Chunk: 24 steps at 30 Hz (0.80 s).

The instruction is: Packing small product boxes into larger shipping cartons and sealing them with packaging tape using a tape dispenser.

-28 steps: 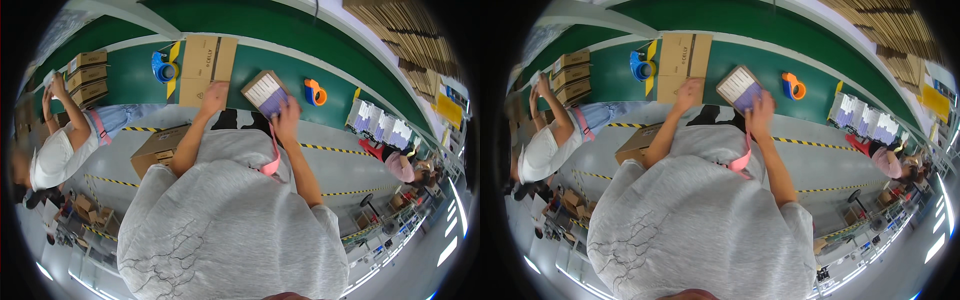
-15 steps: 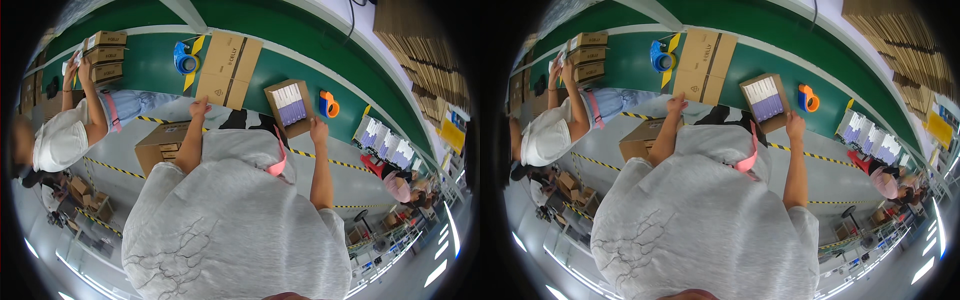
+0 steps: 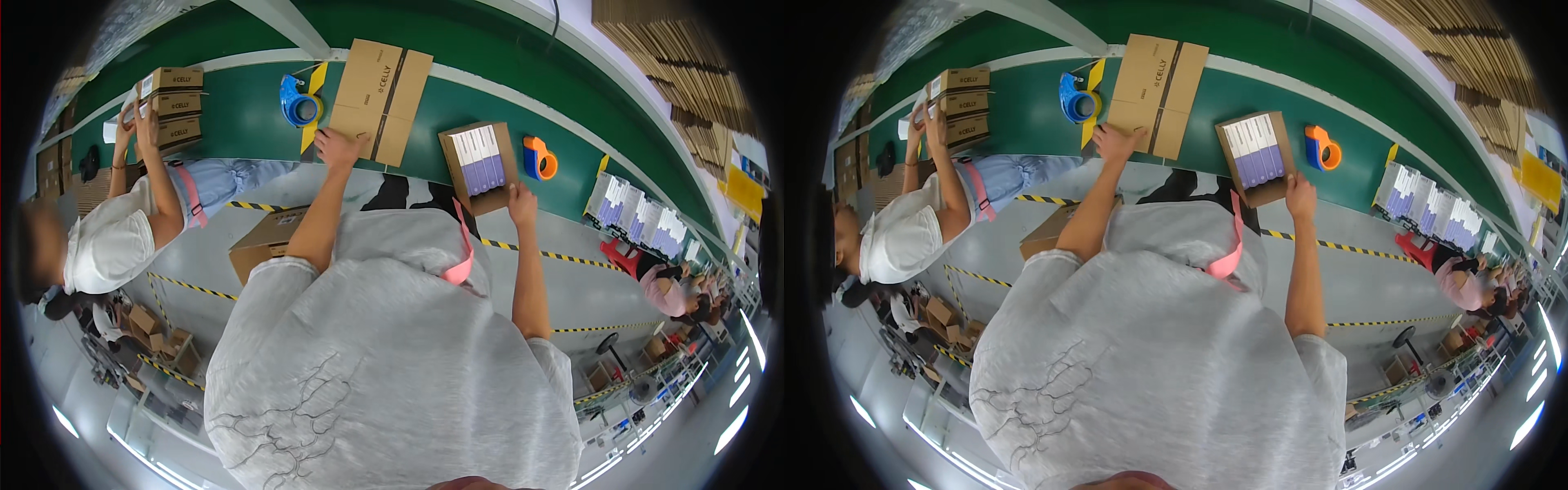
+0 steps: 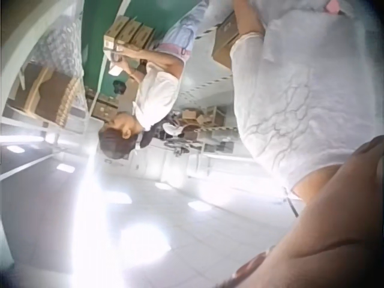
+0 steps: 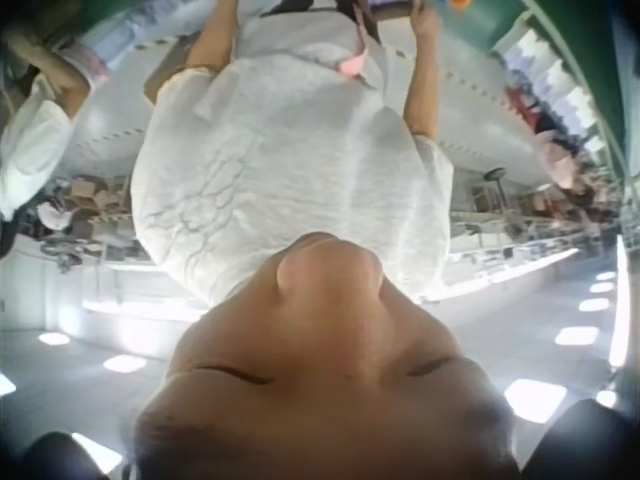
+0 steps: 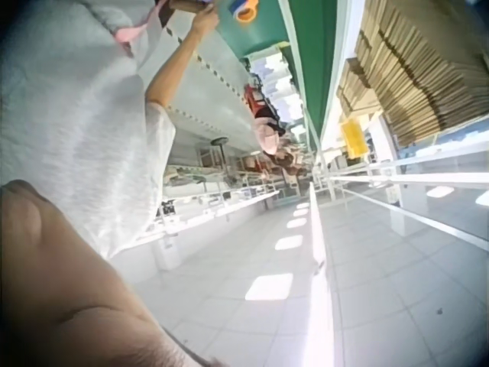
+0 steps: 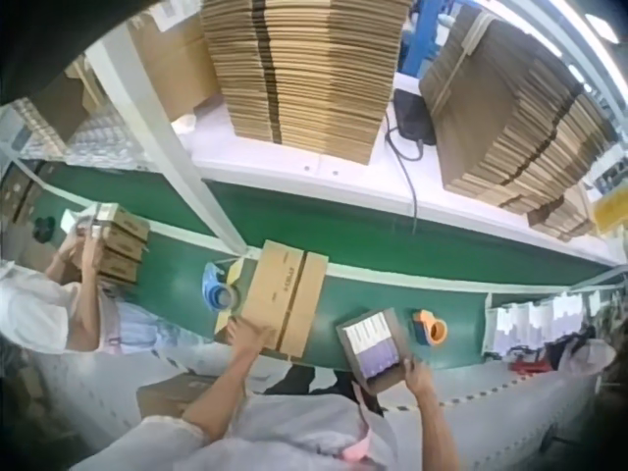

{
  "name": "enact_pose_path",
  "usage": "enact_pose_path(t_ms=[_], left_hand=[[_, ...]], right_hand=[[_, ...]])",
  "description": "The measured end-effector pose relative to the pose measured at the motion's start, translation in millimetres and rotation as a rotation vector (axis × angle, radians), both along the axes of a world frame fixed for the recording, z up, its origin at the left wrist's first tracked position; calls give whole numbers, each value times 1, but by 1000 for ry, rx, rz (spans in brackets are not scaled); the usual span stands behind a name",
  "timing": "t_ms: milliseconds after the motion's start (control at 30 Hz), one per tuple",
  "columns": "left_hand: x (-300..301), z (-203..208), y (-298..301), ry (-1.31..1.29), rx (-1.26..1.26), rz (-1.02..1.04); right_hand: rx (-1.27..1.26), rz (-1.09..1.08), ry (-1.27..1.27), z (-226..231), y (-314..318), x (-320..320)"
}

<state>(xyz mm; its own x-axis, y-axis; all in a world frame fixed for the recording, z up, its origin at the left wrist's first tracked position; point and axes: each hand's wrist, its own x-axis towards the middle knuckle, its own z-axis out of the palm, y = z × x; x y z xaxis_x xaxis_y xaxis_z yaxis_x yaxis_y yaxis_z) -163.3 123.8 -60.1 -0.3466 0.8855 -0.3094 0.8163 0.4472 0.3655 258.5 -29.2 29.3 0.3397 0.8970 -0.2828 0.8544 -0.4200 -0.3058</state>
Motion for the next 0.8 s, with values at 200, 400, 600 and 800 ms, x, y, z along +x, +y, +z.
enact_pose_path(t_ms=[200,400,600,800], left_hand=[[20,-12,4,162,-100,66],[-16,-32,24,-54,-83,-112],[42,-30,9,56,81,-160],[54,-8,15,-127,-126,-4]], right_hand=[[-43,-66,-24,6,-3,-18],[76,-130,16,3,-12,-25],[35,-147,28,8,-8,-27],[9,-241,6,12,-14,-44]])
